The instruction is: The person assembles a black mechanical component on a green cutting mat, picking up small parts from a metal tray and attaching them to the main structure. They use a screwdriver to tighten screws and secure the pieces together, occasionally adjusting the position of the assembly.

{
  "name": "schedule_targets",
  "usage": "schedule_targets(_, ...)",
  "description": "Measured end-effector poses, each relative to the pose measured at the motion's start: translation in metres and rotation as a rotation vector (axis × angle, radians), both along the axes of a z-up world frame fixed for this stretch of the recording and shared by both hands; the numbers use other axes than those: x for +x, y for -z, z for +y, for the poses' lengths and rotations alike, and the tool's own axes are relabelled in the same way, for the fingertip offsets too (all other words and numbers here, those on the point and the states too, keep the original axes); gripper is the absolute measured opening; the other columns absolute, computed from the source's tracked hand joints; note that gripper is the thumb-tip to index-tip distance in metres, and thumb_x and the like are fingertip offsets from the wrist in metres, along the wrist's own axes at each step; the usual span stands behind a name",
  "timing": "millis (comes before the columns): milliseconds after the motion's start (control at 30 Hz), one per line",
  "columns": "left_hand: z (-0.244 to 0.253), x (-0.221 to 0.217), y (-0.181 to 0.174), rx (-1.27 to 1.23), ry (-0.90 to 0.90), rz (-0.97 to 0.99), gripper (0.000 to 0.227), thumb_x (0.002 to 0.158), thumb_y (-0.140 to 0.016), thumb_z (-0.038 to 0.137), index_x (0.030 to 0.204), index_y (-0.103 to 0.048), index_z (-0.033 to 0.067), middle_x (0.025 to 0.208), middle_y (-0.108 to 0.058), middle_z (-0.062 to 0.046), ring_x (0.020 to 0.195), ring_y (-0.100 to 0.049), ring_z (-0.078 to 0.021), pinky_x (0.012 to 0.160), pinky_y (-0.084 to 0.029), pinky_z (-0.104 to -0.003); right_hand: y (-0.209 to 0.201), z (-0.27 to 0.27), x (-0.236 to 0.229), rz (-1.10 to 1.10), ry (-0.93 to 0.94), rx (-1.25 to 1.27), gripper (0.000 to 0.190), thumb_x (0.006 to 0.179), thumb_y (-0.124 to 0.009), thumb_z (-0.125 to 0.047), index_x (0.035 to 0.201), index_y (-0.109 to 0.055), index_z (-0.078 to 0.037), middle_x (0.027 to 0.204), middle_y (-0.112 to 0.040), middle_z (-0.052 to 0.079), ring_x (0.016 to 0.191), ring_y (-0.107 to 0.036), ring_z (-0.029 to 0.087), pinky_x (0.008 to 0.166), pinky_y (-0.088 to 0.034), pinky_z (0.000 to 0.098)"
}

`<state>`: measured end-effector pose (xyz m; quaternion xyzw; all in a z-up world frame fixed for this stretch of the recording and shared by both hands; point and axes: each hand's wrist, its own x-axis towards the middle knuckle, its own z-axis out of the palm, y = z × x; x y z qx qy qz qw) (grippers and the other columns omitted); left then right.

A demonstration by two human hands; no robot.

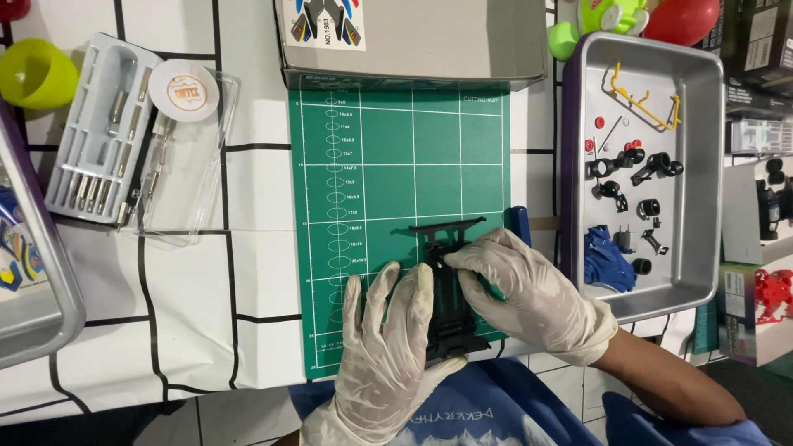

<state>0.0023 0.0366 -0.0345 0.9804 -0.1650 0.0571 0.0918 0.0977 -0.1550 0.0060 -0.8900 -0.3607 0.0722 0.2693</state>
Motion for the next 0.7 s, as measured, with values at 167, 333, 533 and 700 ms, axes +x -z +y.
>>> schedule_targets(167,-0.0002,0.0012,0.0009,-0.061,-0.015,-0.007,0.138,0.067,-0.058,0.108,0.157,-0.037,0.0053,0.149,-0.056,-0.009,0.143,-0.049,-0.0320,0.124,-0.030,-0.059,0.0033,-0.0041,-0.0023,-0.100,-0.043,-0.005,0.029,0.092,-0.070,0.005,0.118,-0.063,-0.003,0.104,-0.074,0.008,0.087,-0.069,0.024,0.091,-0.055,0.0371)
schedule_targets(333,-0.0009,0.0020,0.0015,-0.103,-0.022,-0.019,0.141,0.063,-0.066,0.107,0.156,-0.039,0.0045,0.148,-0.058,-0.008,0.140,-0.052,-0.0317,0.122,-0.032,-0.059,0.0053,-0.0086,-0.0031,-0.150,-0.053,-0.031,0.025,0.092,-0.073,0.001,0.116,-0.065,-0.005,0.106,-0.074,0.005,0.087,-0.065,0.026,0.085,-0.057,0.0356)
schedule_targets(533,-0.0029,0.0046,0.0016,-0.152,-0.079,-0.144,0.078,0.103,-0.064,0.063,0.153,-0.042,0.0071,0.133,-0.071,-0.003,0.138,-0.055,-0.0261,0.120,-0.040,-0.054,0.0065,-0.0094,0.0001,-0.090,-0.095,0.039,0.031,0.092,-0.070,0.006,0.121,-0.062,0.000,0.105,-0.075,0.011,0.088,-0.065,0.026,0.083,-0.059,0.0354)
schedule_targets(700,-0.0019,0.0021,0.0017,-0.099,-0.024,-0.021,0.140,0.066,-0.063,0.108,0.157,-0.037,0.0041,0.145,-0.060,-0.009,0.141,-0.052,-0.0310,0.123,-0.031,-0.059,-0.0002,-0.0069,-0.0051,-0.036,0.009,0.171,0.034,0.091,-0.071,0.009,0.120,-0.063,-0.006,0.111,-0.074,0.007,0.085,-0.067,0.021,0.085,-0.060,0.0317)
